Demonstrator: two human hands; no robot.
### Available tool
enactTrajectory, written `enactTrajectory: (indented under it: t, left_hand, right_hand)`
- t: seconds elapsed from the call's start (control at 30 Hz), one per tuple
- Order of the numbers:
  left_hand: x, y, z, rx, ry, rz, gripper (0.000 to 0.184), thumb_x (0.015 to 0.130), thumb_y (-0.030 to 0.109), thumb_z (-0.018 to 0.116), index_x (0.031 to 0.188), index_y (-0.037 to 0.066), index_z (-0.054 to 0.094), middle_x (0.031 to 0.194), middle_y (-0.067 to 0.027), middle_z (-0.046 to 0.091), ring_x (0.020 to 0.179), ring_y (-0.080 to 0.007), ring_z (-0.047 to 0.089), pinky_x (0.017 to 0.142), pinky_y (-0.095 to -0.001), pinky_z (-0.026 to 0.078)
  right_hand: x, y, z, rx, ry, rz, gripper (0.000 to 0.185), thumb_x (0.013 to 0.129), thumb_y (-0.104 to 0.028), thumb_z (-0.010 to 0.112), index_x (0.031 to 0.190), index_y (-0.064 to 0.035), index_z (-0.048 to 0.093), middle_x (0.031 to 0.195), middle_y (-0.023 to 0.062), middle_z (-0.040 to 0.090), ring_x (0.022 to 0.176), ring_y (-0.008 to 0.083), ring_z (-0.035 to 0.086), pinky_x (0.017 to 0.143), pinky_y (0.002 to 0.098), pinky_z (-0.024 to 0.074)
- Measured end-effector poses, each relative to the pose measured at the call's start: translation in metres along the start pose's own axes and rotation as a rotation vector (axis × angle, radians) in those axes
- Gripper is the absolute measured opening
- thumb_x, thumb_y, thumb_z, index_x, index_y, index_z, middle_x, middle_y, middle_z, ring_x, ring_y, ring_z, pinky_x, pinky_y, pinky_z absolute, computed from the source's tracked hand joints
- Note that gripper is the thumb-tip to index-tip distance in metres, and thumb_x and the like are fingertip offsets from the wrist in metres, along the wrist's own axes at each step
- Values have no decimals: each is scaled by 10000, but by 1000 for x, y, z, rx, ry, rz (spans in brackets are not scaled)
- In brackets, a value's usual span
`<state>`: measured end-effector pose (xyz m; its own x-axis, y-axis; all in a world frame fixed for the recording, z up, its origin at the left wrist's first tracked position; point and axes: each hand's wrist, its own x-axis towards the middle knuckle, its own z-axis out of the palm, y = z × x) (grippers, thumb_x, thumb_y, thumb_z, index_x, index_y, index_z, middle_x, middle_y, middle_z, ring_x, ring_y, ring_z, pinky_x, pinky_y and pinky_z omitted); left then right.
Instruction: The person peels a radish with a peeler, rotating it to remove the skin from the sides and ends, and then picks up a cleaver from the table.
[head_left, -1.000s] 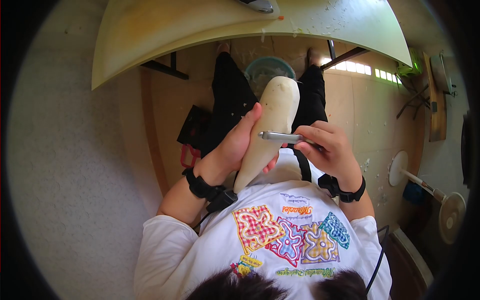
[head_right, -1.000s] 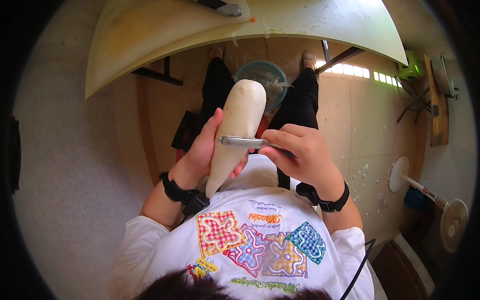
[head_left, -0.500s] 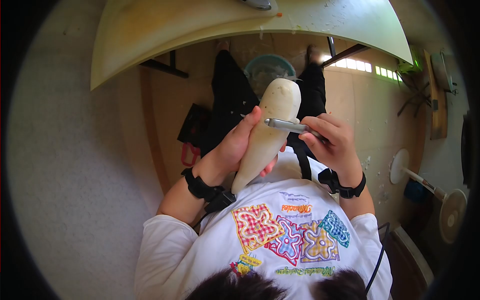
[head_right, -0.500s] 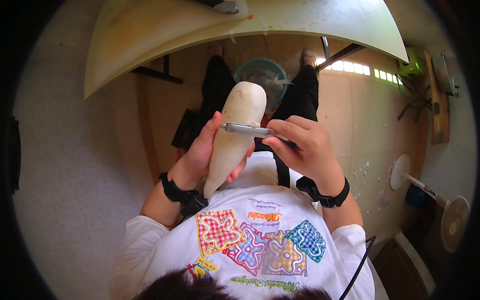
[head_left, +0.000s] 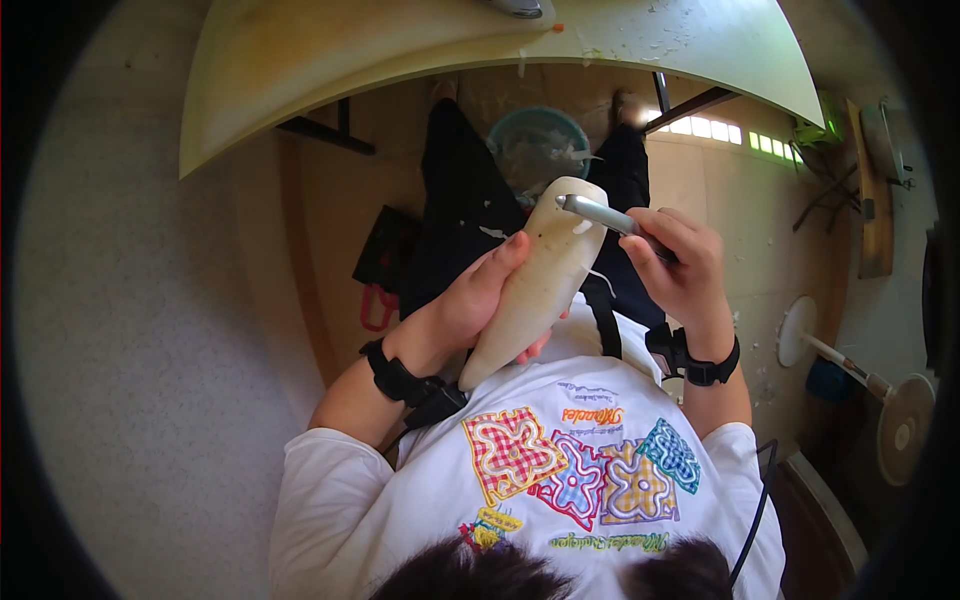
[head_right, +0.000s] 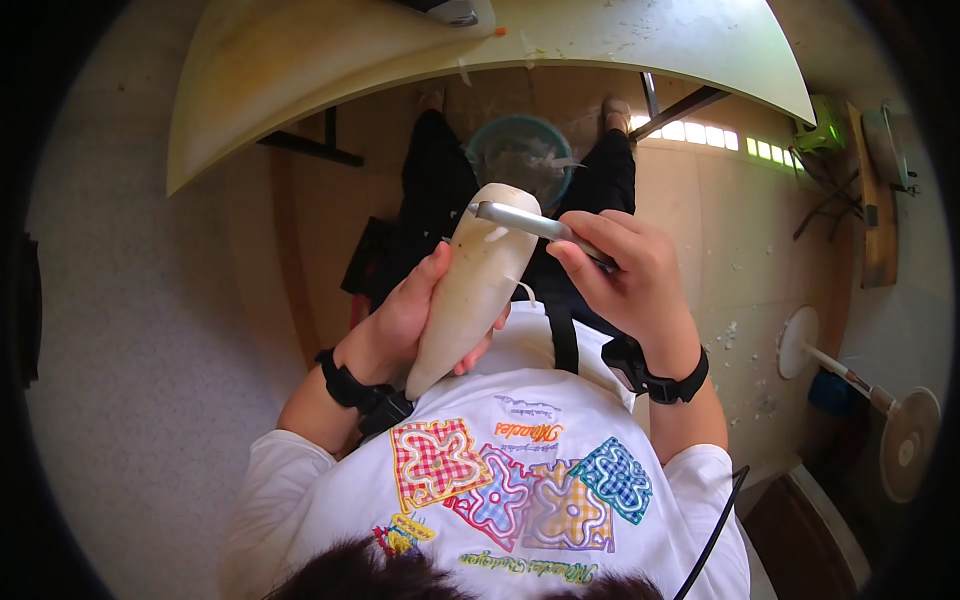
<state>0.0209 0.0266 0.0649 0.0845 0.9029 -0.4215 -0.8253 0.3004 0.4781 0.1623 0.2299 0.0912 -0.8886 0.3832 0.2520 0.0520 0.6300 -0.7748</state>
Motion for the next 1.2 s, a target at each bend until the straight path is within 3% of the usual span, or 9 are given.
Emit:
enactTrajectory:
  t: [0.13,0.27,0.47,0.53,0.77,0.93,0.97,1.1,1.2]
  left_hand:
    - [-1,3,0,16,-26,38,769,930,743,382,1251,60,528,885,-133,643,514,-196,631,440,-290,517]
    - [0,6,-4,17,-131,90,778,935,736,382,1263,44,520,919,-138,643,551,-205,644,471,-299,531]
    - [19,10,-12,-3,-17,217,751,947,675,450,1327,28,490,1078,-160,632,804,-241,690,582,-354,593]
    - [26,6,-13,12,14,329,663,974,577,503,1383,58,444,1216,-177,595,935,-274,684,706,-426,617]
    - [32,5,1,-196,64,392,564,1011,406,539,1468,150,332,1360,-191,511,1052,-330,660,814,-520,599]
    - [27,5,7,-177,56,364,644,914,113,669,1436,159,295,1274,-132,500,998,-293,648,769,-489,612]
    - [25,4,9,-217,81,346,723,839,-16,684,1426,145,294,1278,-127,484,989,-281,644,754,-473,612]
    - [22,-1,7,-46,78,412,731,830,-32,689,1423,135,294,1265,-127,500,976,-262,651,743,-450,610]
    - [18,-6,8,4,72,417,749,813,-53,694,1420,127,293,1226,-122,531,939,-231,663,715,-407,605]
  right_hand:
    - [6,19,4,-85,133,191,126,892,-106,732,941,6,697,616,48,528,522,116,468,496,278,354]
    - [-4,45,-3,243,116,416,158,962,-152,666,960,-1,708,639,-25,533,556,47,452,494,230,326]
    - [-14,18,-4,628,59,564,211,1025,-204,568,988,-14,653,649,-54,478,563,22,404,496,198,289]
    - [-17,12,-1,659,54,575,207,1030,-202,555,990,-15,634,649,-55,467,564,20,395,499,198,282]
    - [-22,7,8,704,-12,555,186,1024,-180,556,971,-14,622,667,-57,480,593,23,409,525,197,296]
    - [-26,8,7,473,-41,319,118,937,-121,668,947,-4,652,686,-45,528,587,27,428,511,230,308]
    - [-25,4,4,394,-17,274,146,842,-104,767,915,-16,676,664,-13,559,557,62,468,496,258,337]
    - [-8,-6,-10,94,-129,8,229,722,-142,857,866,-43,708,652,62,602,534,190,557,483,305,404]
    - [-5,-10,-5,57,-117,-75,231,727,-154,857,871,-47,711,657,58,614,548,198,580,484,314,428]
